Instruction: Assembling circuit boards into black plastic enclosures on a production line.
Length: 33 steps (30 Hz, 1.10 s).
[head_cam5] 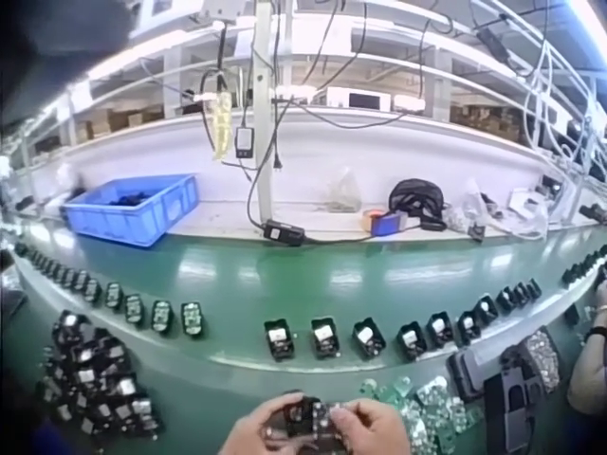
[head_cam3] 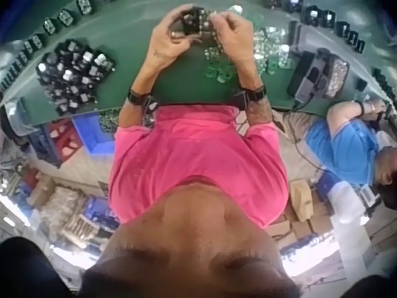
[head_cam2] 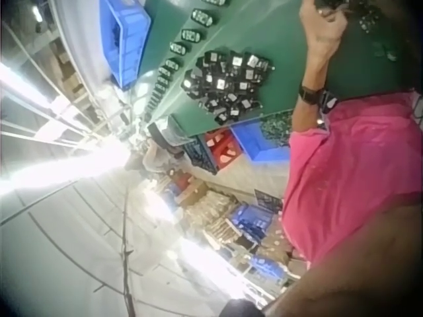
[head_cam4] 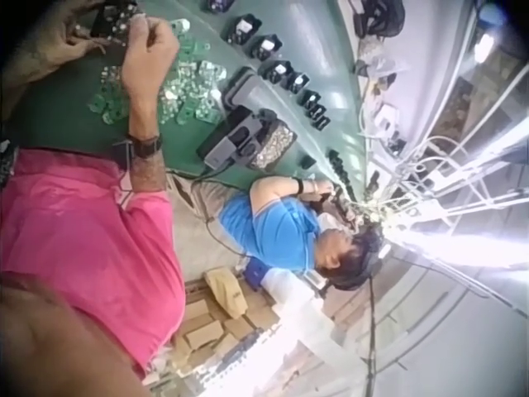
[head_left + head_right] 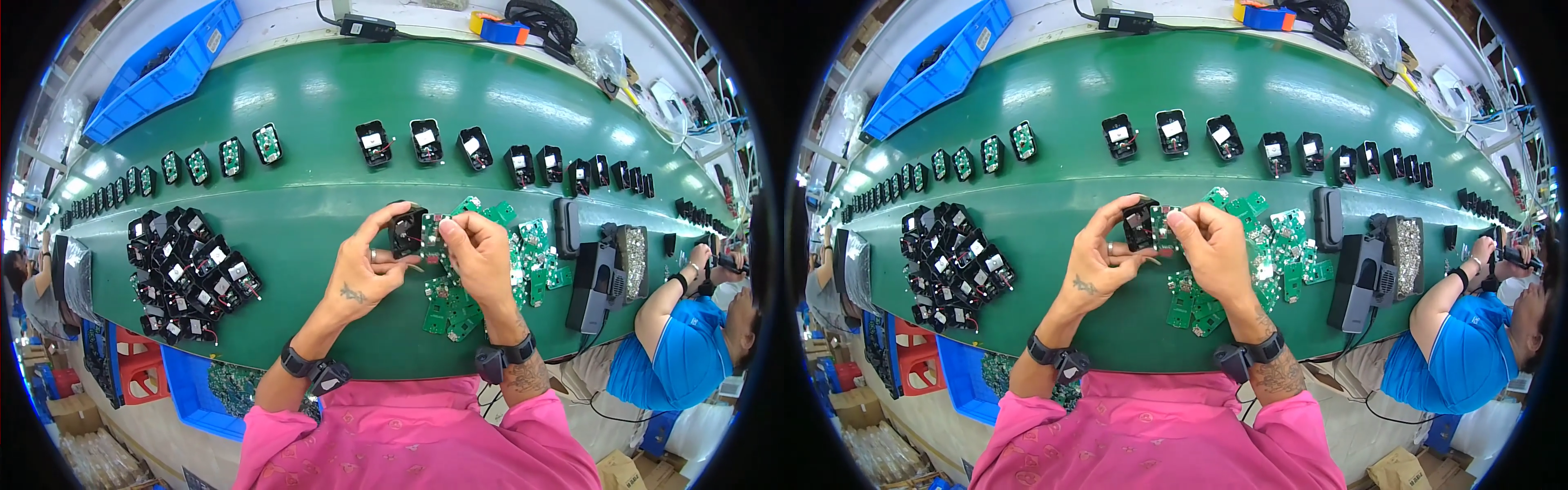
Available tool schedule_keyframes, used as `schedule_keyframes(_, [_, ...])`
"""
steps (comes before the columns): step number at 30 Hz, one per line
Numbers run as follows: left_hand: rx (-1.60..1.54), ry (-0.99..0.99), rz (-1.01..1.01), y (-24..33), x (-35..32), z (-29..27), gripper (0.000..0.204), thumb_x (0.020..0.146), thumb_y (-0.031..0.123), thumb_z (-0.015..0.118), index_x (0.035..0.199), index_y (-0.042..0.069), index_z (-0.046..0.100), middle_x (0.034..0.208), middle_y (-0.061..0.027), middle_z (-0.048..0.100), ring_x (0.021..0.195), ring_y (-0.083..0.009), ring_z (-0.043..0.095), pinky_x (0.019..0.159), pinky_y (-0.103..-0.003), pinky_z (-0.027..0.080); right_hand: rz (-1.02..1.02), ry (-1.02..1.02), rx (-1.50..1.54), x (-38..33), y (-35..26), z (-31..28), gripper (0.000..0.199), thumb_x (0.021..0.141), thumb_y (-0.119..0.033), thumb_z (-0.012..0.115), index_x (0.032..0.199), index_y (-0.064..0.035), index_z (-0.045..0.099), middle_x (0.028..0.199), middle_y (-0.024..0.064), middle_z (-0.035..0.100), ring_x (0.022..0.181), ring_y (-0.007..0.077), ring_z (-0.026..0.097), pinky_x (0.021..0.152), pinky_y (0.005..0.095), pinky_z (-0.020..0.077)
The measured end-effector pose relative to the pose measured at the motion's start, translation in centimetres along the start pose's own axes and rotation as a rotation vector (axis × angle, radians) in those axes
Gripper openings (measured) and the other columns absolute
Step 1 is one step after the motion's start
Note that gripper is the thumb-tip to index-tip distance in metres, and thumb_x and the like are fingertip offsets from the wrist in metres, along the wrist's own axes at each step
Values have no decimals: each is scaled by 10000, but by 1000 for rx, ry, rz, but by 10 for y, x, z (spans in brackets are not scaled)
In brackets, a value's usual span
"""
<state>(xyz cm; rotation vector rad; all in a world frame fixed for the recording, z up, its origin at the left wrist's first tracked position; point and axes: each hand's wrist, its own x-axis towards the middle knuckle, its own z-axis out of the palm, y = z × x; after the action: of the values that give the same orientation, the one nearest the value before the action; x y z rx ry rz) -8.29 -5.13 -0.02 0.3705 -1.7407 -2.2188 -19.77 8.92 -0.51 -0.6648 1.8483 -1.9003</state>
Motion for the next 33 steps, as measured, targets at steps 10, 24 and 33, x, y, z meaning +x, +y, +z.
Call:
schedule_keyframes(10, [419, 163, 372, -22, -1, -1, 528, 768, -90, 701, 1266, 71, 624, 1139, -108, 657, 753, -96, 661, 546, -222, 536, 7, -240, -131, -10, -5, 4, 205, 963, -176, 666, 862, 1, 640, 640, -47, 551, 547, 6, 479, 467, 191, 362])
schedule_keyframes(24, [516, 144, 441, -26, 1, 2, 539, 803, -103, 623, 1303, 101, 619, 1182, -159, 668, 848, -175, 710, 668, -278, 567, -254, -162, -265, -14, -11, 7, 129, 871, -89, 725, 934, 13, 679, 785, 71, 682, 661, 123, 650, 602, 257, 507])
schedule_keyframes(33, [549, 198, 412, -25, 1, 1, 623, 787, -142, 529, 1354, 109, 593, 1248, -222, 639, 1005, -324, 695, 816, -346, 559, -190, -188, -334, -16, -9, 14, 148, 904, -91, 681, 988, 18, 627, 748, 90, 687, 622, 143, 645, 576, 265, 500])
